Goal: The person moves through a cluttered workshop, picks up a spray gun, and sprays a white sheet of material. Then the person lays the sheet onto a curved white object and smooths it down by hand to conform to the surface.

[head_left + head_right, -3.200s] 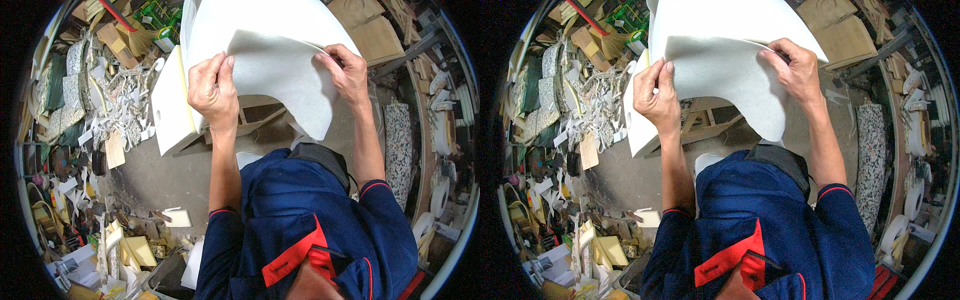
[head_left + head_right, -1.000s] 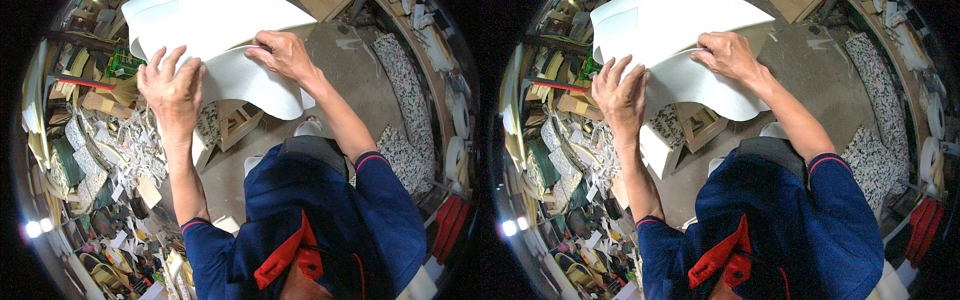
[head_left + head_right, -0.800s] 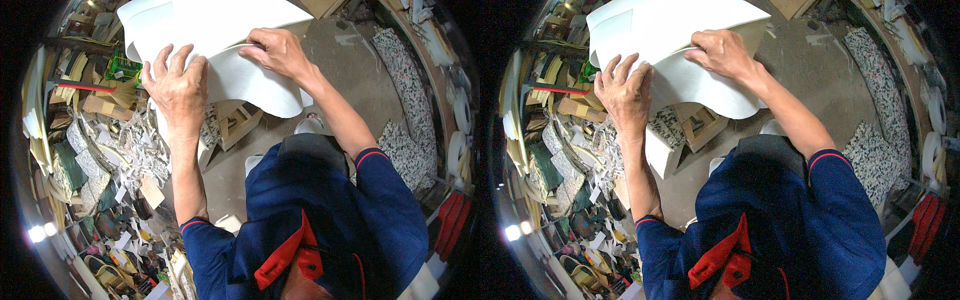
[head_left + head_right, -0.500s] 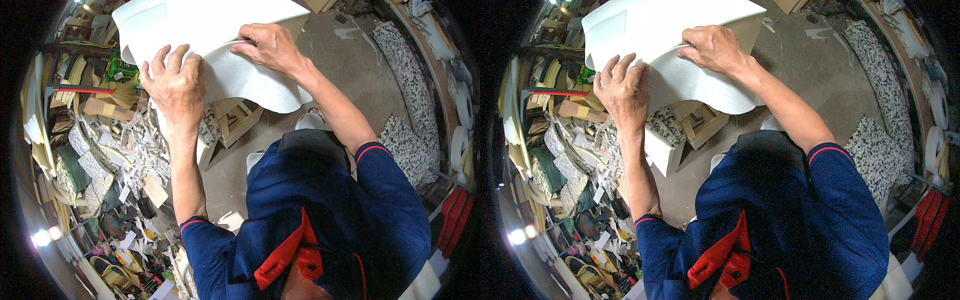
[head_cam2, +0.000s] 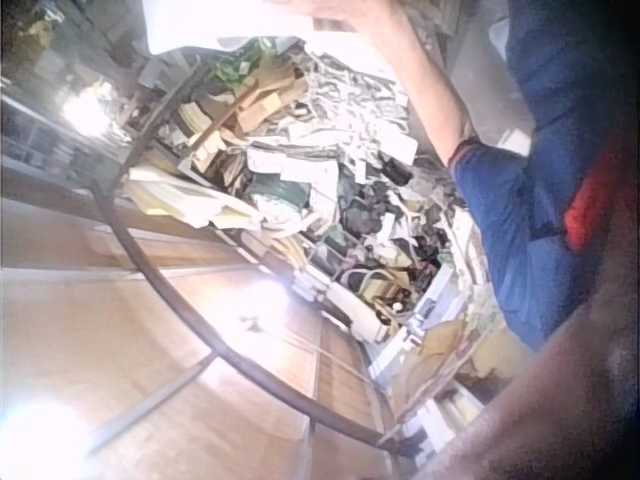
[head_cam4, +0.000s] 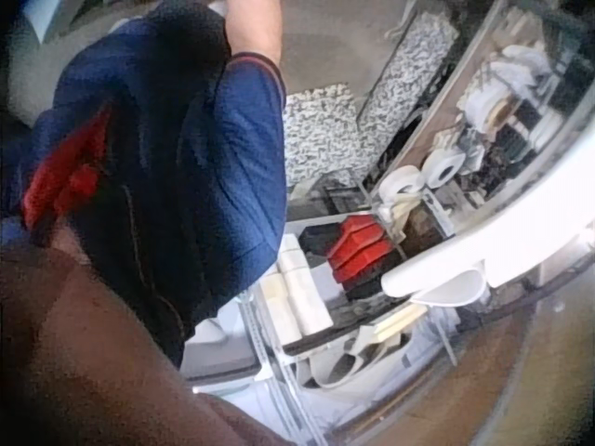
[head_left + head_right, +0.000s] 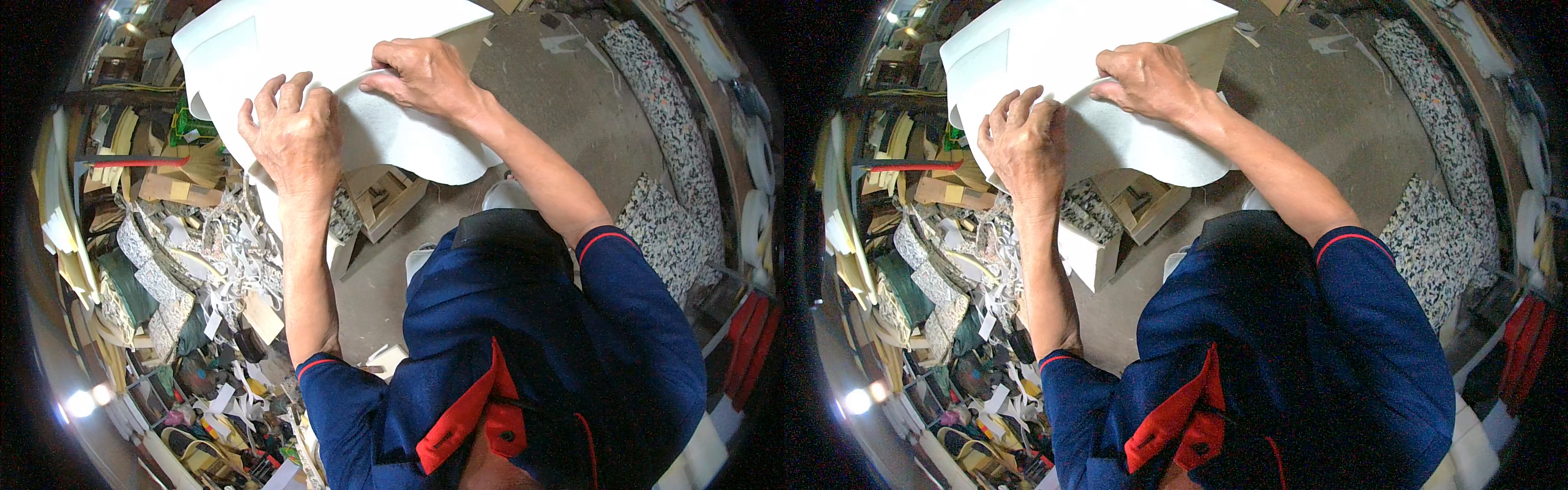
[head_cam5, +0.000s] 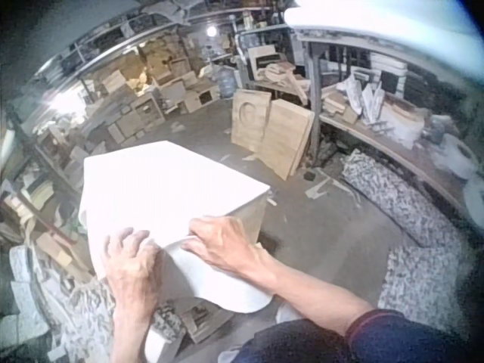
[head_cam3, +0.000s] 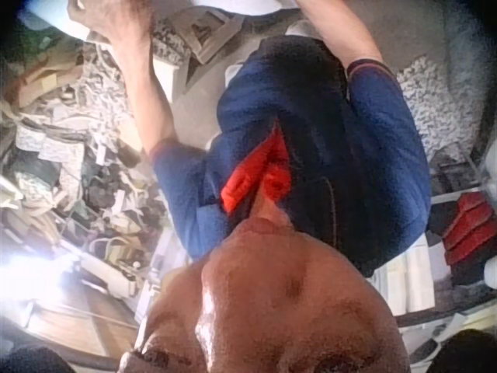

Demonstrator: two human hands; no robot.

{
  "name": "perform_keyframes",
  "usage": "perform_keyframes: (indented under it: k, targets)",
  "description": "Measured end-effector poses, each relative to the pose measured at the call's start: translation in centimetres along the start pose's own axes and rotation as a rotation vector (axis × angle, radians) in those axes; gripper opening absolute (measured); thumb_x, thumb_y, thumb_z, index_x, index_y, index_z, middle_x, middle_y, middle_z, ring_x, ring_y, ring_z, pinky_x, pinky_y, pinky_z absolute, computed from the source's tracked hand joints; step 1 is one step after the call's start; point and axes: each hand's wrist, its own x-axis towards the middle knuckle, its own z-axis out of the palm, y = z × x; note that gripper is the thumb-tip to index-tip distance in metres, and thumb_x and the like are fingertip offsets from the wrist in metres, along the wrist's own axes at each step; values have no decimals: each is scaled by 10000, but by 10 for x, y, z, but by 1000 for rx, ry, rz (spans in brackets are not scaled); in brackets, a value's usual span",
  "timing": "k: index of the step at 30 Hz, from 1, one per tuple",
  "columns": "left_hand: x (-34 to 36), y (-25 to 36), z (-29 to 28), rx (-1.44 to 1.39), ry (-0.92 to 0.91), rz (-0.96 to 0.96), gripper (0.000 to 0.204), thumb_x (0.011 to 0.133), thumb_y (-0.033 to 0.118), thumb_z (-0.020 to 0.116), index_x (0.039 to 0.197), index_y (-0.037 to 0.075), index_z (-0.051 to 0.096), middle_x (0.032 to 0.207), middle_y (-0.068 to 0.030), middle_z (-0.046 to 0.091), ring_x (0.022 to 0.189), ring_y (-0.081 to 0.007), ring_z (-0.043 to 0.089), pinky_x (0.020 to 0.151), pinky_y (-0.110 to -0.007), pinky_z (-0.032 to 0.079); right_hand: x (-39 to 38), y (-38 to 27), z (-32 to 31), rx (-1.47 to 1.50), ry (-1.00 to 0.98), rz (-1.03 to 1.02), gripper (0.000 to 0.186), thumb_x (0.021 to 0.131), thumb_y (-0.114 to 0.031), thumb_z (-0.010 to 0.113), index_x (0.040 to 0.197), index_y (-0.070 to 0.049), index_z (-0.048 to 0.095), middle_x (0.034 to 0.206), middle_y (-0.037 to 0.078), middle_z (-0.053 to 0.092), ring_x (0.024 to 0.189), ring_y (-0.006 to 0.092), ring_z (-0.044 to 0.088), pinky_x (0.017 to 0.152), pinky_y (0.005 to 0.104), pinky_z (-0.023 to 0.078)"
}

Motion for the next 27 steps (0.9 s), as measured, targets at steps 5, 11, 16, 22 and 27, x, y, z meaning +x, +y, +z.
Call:
perform_keyframes:
  k: [5, 11, 16, 22, 27]
  targets:
    - [3, 3, 5, -71, 30, -12, 100, 829, 188, 715, 918, 144, 718, 1119, -24, 685, 1156, -260, 579, 1024, -534, 356, 3, -3, 0, -37, 23, 35, 317, 782, -358, 791, 798, -68, 662, 674, 62, 654, 581, 209, 639, 545, 331, 521]
    - [11, 7, 12, -64, -21, 30, 129, 833, 202, 720, 955, 159, 716, 1129, -10, 680, 1160, -252, 579, 1029, -501, 354, 2, -4, -4, -77, 9, 133, 351, 756, -385, 808, 813, -72, 660, 711, 72, 679, 644, 229, 680, 578, 344, 542]
    - [13, 9, 14, -15, -33, 33, 173, 815, 204, 739, 983, 171, 719, 1149, -4, 680, 1167, -256, 576, 1040, -482, 347, -26, 29, -31, 71, -203, 178, 431, 739, -408, 811, 943, -65, 647, 744, 129, 673, 719, 298, 682, 661, 435, 538]
    - [-5, 16, 21, 39, 52, 65, 193, 832, 169, 718, 1022, 202, 724, 1179, -6, 675, 1227, -268, 544, 1076, -499, 317, -68, 88, -70, 162, -543, 334, 358, 781, -359, 763, 864, -24, 670, 781, 151, 663, 702, 299, 635, 649, 437, 481]
    - [-40, 35, 37, -80, -72, 239, 444, 859, 179, 723, 1290, 196, 620, 1453, -31, 518, 1406, -272, 397, 1184, -495, 223, -81, 121, -82, 191, -409, 392, 309, 833, -336, 719, 843, -32, 664, 675, 40, 563, 650, 151, 537, 605, 350, 435]
